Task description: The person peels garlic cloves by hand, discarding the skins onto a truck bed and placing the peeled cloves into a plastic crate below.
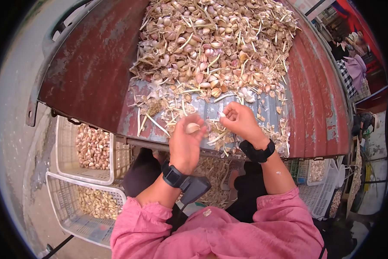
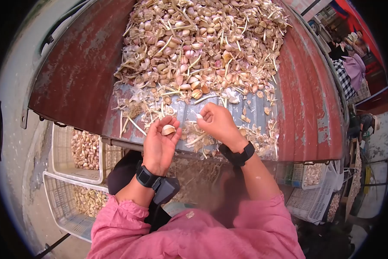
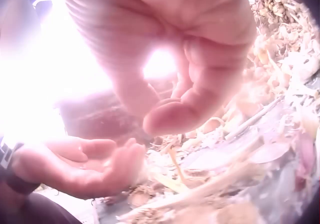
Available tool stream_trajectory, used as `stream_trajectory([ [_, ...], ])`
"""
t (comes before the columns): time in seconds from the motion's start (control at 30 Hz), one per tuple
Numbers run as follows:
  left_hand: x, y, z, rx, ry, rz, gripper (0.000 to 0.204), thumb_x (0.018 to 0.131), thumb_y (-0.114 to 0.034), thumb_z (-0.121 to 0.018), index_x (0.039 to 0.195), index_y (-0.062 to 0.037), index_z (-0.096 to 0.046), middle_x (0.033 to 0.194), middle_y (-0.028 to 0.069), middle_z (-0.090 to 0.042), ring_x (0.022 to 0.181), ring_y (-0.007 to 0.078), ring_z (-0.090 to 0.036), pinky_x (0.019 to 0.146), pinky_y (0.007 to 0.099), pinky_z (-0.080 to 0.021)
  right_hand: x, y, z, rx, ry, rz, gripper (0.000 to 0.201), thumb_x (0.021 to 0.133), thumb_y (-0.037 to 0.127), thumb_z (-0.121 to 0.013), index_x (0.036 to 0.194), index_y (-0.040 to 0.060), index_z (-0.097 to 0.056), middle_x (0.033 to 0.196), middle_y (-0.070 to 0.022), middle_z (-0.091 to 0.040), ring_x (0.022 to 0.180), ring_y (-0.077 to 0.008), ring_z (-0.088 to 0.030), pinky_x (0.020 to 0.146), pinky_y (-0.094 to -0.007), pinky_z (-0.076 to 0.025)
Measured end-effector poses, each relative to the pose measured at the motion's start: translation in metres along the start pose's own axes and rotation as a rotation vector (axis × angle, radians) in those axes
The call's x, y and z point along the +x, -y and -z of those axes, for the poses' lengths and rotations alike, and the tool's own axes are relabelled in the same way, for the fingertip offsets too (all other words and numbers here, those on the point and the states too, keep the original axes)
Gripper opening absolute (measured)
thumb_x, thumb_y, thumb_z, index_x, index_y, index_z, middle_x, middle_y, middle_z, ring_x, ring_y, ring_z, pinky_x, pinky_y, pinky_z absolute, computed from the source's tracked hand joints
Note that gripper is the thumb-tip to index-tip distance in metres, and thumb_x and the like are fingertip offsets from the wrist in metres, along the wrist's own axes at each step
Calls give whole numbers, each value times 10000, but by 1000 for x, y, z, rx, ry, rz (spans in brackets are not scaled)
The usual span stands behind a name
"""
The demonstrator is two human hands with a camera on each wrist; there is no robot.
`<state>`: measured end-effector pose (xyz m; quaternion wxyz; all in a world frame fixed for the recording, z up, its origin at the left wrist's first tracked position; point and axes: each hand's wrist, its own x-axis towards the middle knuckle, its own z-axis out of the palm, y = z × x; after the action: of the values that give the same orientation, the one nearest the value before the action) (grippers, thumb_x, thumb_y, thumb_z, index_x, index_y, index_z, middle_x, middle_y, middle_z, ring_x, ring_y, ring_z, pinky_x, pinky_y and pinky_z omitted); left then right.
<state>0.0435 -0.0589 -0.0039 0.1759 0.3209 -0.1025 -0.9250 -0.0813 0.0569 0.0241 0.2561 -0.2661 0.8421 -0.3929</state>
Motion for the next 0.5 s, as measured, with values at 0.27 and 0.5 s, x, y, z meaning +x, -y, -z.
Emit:
stream_trajectory([
  [0.27, 5, 5, 5, -19, 123, 194, 230, 879, -204, -454, 1003, -13, -488, 843, 46, -483, 643, 89, -436, 492, 194, -341, 78, 11, -11, -510, -283, 491, 288, 691, 88, -628, 969, 28, -582, 749, -78, -591, 625, -170, -561, 579, -270, -449],
  [0.5, 2, -6, -12, 206, 137, -5, 206, 883, -197, -477, 1005, -32, -501, 697, -11, -457, 468, 25, -318, 393, 158, -238, 60, 15, 12, 410, 341, -121, 235, 798, 152, -596, 968, -9, -582, 823, -36, -596, 662, -92, -557, 606, -226, -496],
])
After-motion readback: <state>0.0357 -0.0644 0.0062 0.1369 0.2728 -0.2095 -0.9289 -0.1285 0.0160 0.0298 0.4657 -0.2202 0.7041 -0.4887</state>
